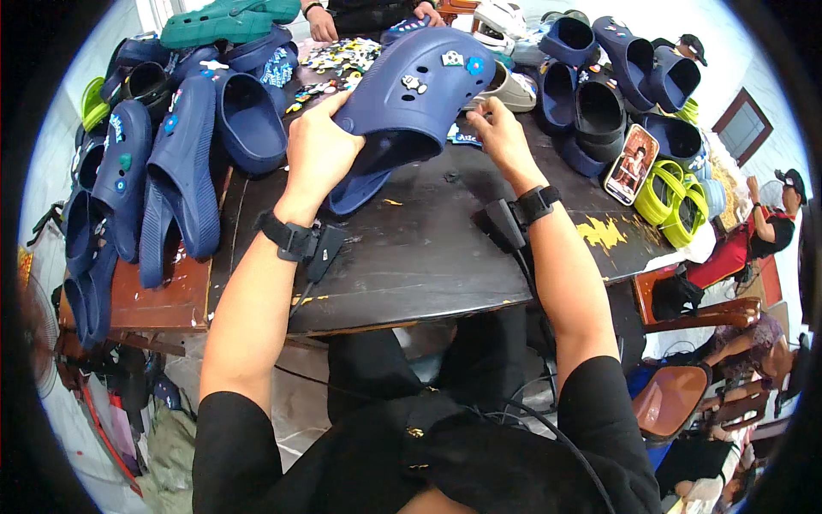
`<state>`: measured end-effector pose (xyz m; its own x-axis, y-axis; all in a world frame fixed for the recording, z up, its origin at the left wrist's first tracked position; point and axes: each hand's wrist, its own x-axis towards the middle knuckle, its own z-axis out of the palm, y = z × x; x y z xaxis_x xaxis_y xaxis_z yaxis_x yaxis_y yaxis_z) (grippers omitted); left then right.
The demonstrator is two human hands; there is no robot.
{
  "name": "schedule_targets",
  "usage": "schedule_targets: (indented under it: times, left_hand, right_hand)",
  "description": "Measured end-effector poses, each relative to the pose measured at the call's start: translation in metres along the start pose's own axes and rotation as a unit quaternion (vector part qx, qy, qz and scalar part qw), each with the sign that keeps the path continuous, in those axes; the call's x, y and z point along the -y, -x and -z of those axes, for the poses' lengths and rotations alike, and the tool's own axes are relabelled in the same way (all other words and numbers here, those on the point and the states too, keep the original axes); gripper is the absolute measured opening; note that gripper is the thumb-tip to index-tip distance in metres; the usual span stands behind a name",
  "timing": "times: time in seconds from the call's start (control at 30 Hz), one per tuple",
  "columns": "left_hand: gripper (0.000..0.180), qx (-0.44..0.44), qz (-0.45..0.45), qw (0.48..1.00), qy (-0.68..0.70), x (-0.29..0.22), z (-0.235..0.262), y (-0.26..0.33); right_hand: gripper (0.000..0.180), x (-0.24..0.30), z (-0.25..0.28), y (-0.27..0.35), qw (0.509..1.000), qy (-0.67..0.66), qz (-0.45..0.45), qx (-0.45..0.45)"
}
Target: Insert various decorative charms into the holes of plastic clogs.
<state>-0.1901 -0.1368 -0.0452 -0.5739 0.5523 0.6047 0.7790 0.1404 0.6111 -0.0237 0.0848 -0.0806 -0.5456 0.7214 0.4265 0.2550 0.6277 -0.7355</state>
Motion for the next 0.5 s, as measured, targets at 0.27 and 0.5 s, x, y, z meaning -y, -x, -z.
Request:
schedule_targets:
  times: [0.27,0.5]
  left_hand:
    - [0.061,0.025,0.015,0.999,-0.046,-0.01,0.005,0.004]
    - [0.057,0.003,-0.063,0.997,-0.05,-0.013,-0.001,0.012]
  right_hand:
    - [0.031,0.009,0.006,0.0,0.994,-0.08,-0.033,-0.064]
    - [0.046,0.029,0.007,0.007,0.976,-0.125,0.073,-0.163]
